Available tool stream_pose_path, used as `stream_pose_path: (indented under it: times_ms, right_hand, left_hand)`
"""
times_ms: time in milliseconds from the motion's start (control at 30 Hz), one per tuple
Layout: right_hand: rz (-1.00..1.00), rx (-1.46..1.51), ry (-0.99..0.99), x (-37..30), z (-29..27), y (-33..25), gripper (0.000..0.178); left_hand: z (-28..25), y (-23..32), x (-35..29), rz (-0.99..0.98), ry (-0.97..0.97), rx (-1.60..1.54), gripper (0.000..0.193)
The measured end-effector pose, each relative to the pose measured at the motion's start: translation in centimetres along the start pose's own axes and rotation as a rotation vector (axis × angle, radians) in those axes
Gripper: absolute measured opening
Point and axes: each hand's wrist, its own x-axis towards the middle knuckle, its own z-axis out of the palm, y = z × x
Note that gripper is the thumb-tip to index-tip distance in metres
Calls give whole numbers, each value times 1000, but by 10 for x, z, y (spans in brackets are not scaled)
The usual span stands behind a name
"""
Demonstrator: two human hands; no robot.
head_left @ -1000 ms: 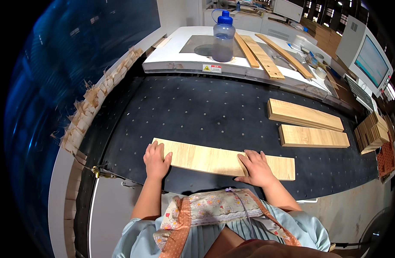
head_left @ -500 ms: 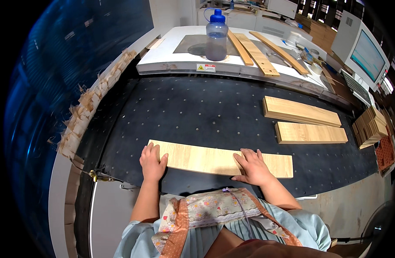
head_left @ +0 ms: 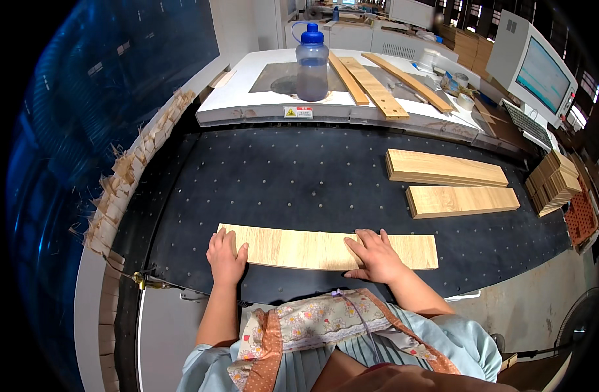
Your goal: The person cleans wood panels and a vacuum table in a wood manufacturing facility. The person uses an air nozzle by hand to blow debris off the panels and the surface of the machine, then moves the panels one by one to a large stack on a pallet.
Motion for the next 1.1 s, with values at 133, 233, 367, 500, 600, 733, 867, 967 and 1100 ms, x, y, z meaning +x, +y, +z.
stream_pose_path:
  times_ms: [133, 233, 367, 500, 600, 733, 867, 967, 1100]
  right_hand:
    - [-2, -4, 3, 0, 0, 0, 78]
    - [0, -8, 6, 0, 0, -1, 79]
    - [-1, -10, 13, 0, 1, 0, 79]
    - [0, -6, 7, 0, 0, 0, 79]
    - [2, 0, -1, 1, -2, -1, 79]
    - [6, 9, -8, 1, -2, -1, 78]
    - [8, 8, -6, 0, -2, 0, 79]
    - [10, 5, 0, -1, -1, 0, 79]
    - [2, -2, 5, 0, 1, 1, 79]
  left_hand:
    - [3, -4, -1, 15, 8, 5, 46]
    - [4, -5, -1, 17, 14, 11, 46]
    - [3, -4, 0, 17, 15, 13, 46]
    - [2, -2, -1, 19, 12, 12, 46]
    - [2, -4, -1, 19, 8, 2, 46]
    - [1, -3, -1, 15, -1, -1, 46]
    - [-1, 1, -1, -5, -15, -11, 46]
    - [0, 0, 0, -11, -17, -13, 46]
    - [1, -3, -1, -8, -17, -3, 46]
